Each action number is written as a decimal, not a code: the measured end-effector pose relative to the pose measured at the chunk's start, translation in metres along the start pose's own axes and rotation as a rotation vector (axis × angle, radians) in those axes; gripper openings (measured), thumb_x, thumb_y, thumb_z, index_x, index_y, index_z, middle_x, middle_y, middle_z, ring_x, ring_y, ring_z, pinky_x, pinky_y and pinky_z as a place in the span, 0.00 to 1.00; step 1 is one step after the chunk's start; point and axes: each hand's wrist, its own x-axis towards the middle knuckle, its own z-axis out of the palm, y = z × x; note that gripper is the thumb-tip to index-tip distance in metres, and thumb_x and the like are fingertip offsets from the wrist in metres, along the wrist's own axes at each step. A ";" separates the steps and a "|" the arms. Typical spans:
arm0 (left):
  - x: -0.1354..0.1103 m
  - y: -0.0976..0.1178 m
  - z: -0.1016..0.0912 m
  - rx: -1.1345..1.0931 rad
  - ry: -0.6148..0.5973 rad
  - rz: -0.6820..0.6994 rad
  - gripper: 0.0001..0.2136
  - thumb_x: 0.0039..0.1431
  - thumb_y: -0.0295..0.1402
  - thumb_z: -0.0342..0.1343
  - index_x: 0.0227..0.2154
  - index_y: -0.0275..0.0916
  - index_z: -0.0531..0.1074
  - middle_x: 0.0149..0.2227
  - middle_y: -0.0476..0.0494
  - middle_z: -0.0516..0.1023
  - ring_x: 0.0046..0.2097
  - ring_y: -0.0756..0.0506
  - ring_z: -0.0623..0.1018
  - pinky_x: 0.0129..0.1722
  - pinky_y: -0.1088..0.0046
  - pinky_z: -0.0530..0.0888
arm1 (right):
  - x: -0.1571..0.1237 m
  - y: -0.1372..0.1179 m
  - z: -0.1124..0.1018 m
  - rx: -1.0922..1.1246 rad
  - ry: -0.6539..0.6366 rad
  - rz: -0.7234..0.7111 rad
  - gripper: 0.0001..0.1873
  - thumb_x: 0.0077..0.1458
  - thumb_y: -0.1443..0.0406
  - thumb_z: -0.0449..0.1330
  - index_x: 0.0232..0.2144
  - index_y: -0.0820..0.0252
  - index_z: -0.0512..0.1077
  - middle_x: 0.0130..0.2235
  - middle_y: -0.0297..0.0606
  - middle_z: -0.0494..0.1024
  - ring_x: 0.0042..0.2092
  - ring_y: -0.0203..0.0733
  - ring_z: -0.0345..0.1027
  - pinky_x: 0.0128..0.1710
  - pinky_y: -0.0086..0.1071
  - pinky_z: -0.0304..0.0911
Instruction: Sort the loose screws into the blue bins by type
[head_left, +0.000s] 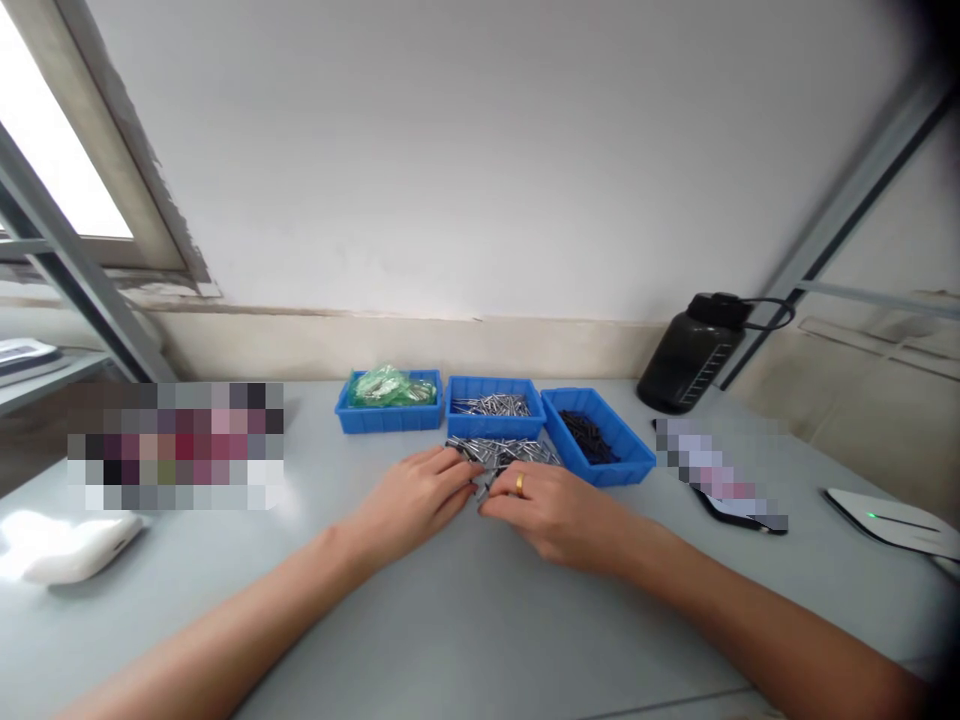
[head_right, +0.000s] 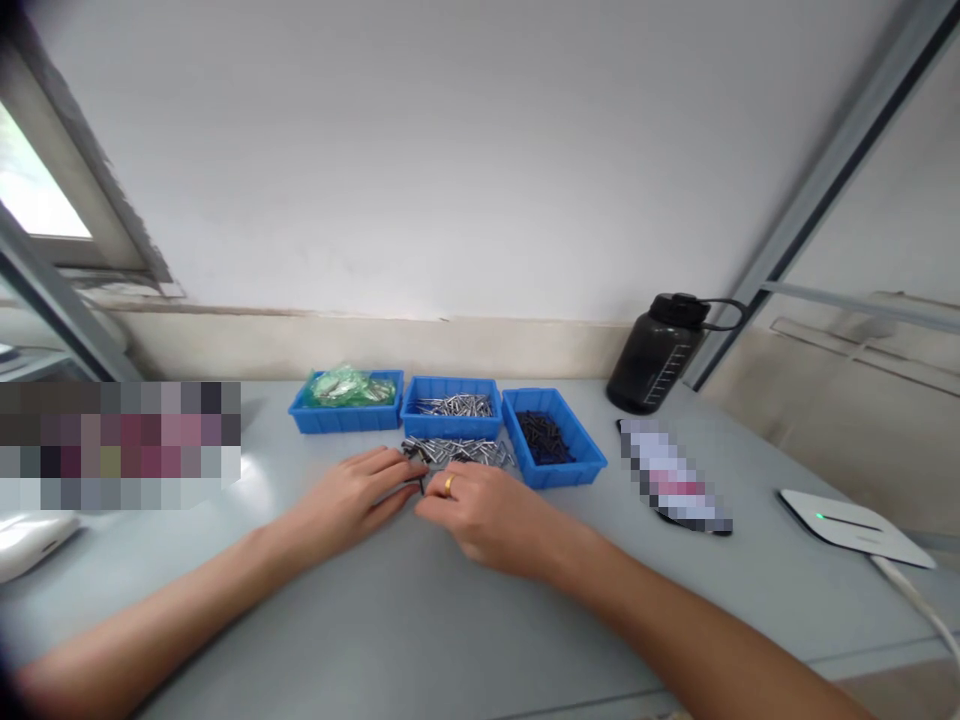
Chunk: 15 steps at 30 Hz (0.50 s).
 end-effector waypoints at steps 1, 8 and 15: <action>0.000 0.001 -0.001 -0.014 -0.006 0.020 0.11 0.65 0.31 0.44 0.46 0.40 0.68 0.36 0.44 0.73 0.39 0.46 0.73 0.37 0.70 0.71 | 0.000 0.000 0.000 0.015 0.000 -0.004 0.20 0.48 0.81 0.47 0.38 0.63 0.70 0.38 0.39 0.73 0.40 0.38 0.63 0.41 0.30 0.61; -0.001 -0.001 0.001 -0.010 0.016 0.145 0.11 0.66 0.31 0.42 0.34 0.37 0.70 0.32 0.46 0.71 0.33 0.48 0.71 0.34 0.72 0.68 | 0.001 0.000 0.000 0.078 0.004 0.008 0.19 0.50 0.80 0.48 0.38 0.62 0.71 0.38 0.39 0.73 0.39 0.37 0.64 0.41 0.29 0.62; 0.000 0.000 0.002 0.004 0.039 0.155 0.11 0.66 0.30 0.43 0.33 0.37 0.70 0.31 0.46 0.71 0.32 0.49 0.70 0.32 0.72 0.69 | 0.000 0.000 0.000 0.071 0.063 -0.004 0.18 0.51 0.80 0.48 0.39 0.62 0.70 0.38 0.39 0.72 0.38 0.37 0.64 0.40 0.28 0.63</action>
